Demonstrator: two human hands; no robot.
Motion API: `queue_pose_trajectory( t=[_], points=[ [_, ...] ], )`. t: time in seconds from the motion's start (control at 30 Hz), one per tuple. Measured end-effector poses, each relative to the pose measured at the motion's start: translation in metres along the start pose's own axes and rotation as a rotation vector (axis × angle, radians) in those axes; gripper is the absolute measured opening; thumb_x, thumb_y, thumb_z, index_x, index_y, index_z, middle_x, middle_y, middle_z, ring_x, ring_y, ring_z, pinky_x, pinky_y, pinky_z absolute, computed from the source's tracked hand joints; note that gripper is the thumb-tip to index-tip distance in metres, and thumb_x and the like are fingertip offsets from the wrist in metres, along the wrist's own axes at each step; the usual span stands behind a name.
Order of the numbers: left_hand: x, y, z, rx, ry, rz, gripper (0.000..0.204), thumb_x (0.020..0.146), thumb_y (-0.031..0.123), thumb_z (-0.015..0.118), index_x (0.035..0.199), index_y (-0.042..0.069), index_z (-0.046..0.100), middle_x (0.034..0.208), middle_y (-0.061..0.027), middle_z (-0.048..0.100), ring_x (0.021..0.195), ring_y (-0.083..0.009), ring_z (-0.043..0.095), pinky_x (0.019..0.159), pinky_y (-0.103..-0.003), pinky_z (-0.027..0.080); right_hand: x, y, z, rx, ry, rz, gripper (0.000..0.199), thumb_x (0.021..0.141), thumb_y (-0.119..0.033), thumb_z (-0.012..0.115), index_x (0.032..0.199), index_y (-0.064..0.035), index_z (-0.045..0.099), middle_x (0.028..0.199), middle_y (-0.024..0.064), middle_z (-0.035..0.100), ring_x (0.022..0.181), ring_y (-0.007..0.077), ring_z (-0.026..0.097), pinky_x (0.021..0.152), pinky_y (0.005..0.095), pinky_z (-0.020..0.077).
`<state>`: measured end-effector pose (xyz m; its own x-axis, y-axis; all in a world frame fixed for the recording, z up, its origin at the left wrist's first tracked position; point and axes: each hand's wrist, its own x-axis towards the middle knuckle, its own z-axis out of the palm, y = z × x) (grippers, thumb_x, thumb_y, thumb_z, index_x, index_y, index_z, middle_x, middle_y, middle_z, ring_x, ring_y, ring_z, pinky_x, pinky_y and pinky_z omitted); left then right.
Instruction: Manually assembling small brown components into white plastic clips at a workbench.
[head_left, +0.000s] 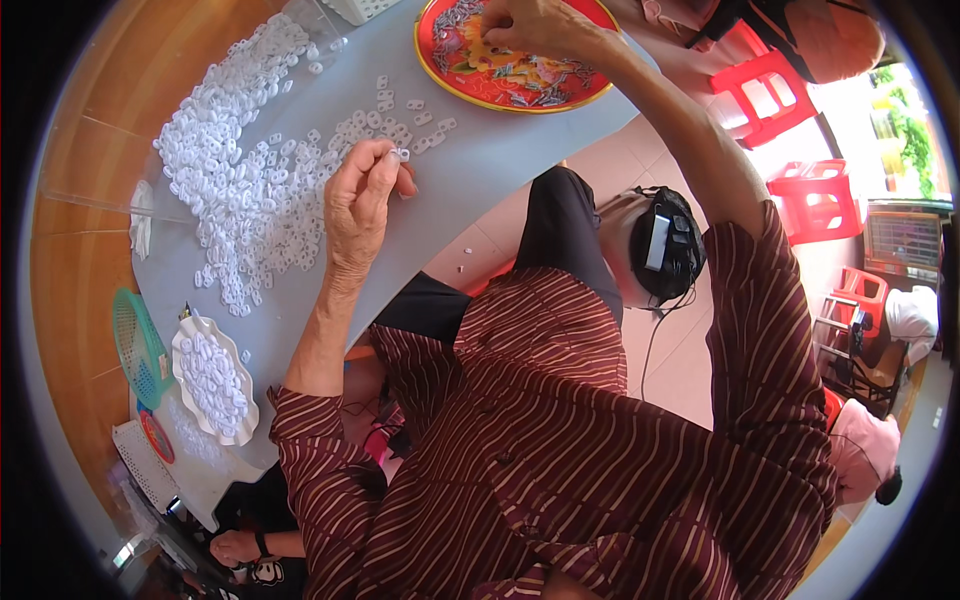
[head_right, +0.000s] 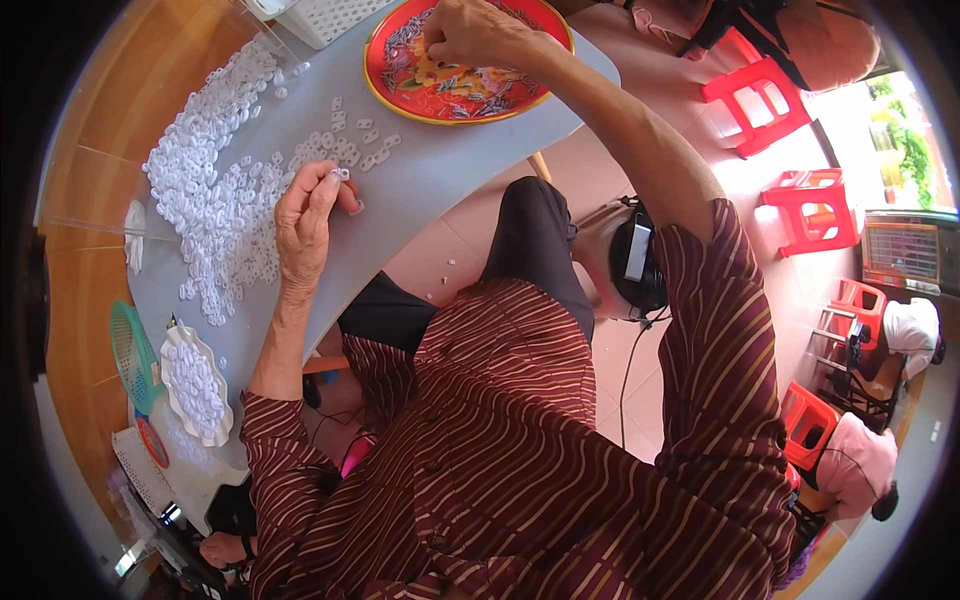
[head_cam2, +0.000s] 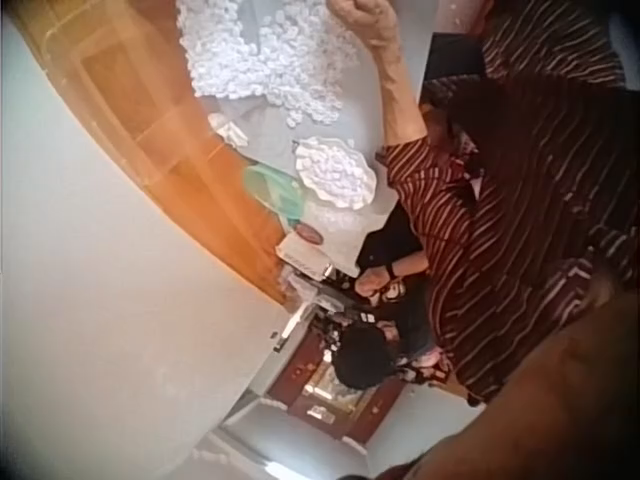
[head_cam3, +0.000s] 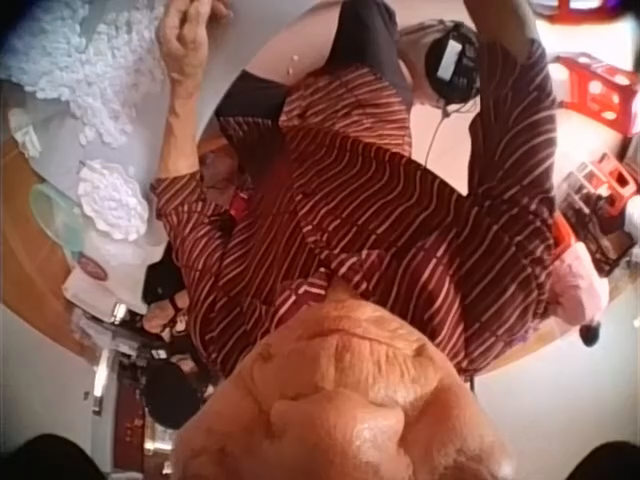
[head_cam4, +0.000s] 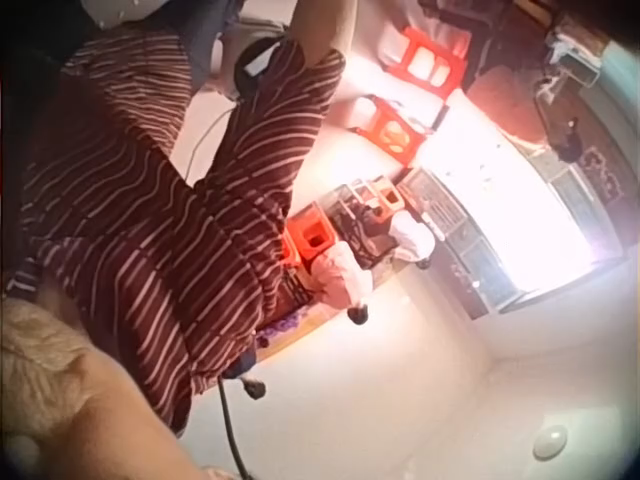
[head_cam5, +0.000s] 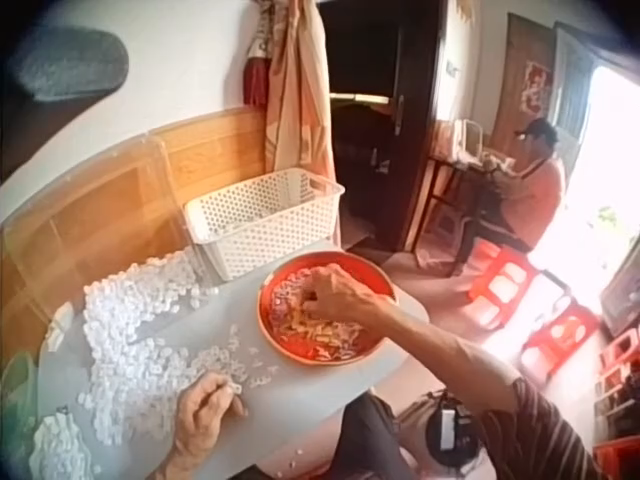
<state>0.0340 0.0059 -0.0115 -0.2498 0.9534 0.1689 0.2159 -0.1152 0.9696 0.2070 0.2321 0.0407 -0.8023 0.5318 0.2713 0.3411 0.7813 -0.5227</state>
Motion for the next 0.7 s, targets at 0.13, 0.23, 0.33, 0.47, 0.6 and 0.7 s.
queue_pose_trajectory(
  t=[0.13,0.23,0.33,0.47,0.6,0.7],
  points=[
    [-0.001,0.001,0.0,0.015,0.011,-0.007,0.016,0.09,0.014,0.052,0.093,0.0,0.058,0.069,-0.0053,0.059,0.064,-0.0102,0.055,0.064,-0.024,0.044,0.0,-0.018,0.006,0.001,-0.066,-0.011,0.013,0.067,-0.009,0.063,0.073,0.0021,0.065,0.067,0.0189,0.063,0.063,0.0288,0.063,0.059,0.04,0.0488],
    [0.0,0.003,0.002,0.007,-0.005,-0.007,0.016,0.09,0.014,0.051,0.092,-0.001,0.058,0.07,-0.0051,0.059,0.063,-0.0099,0.055,0.064,-0.024,0.044,0.002,-0.016,0.021,-0.094,-0.082,-0.18,0.013,0.071,-0.009,0.062,0.078,0.0007,0.067,0.07,0.0161,0.064,0.069,0.0283,0.065,0.065,0.0376,0.0514],
    [-0.001,0.002,0.002,0.008,0.001,-0.027,0.017,0.09,0.014,0.051,0.092,-0.001,0.058,0.07,-0.0049,0.059,0.063,-0.0099,0.055,0.063,-0.023,0.043,0.004,-0.026,0.033,-0.199,-0.196,-0.166,0.015,0.072,-0.006,0.06,0.081,0.0039,0.065,0.075,0.0189,0.064,0.076,0.0304,0.065,0.07,0.0399,0.051],
    [-0.004,0.0,-0.002,0.002,0.014,-0.032,0.017,0.091,0.015,0.051,0.092,-0.001,0.058,0.071,-0.0039,0.059,0.064,-0.0094,0.055,0.061,-0.023,0.043,0.009,-0.037,0.044,-0.308,-0.151,-0.026,0.015,0.074,-0.001,0.056,0.084,0.006,0.063,0.083,0.0235,0.064,0.08,0.035,0.064,0.072,0.0421,0.0505],
    [0.001,0.005,0.002,-0.013,-0.018,-0.017,0.017,0.091,0.016,0.051,0.092,0.0,0.058,0.071,-0.0032,0.059,0.064,-0.0088,0.055,0.06,-0.022,0.043,0.015,-0.035,0.038,-0.357,-0.189,-0.023,0.014,0.074,-0.001,0.056,0.084,0.0055,0.063,0.084,0.024,0.064,0.083,0.0352,0.064,0.07,0.0423,0.0509],
    [0.001,0.004,0.004,-0.026,-0.009,-0.034,0.018,0.091,0.016,0.051,0.092,0.0,0.058,0.071,-0.0033,0.059,0.064,-0.0089,0.055,0.06,-0.022,0.043,0.018,-0.03,0.036,-0.408,-0.283,-0.034,0.011,0.074,-0.004,0.06,0.08,0.0036,0.064,0.075,0.0193,0.065,0.072,0.0305,0.066,0.06,0.0382,0.0521]
  ],
)
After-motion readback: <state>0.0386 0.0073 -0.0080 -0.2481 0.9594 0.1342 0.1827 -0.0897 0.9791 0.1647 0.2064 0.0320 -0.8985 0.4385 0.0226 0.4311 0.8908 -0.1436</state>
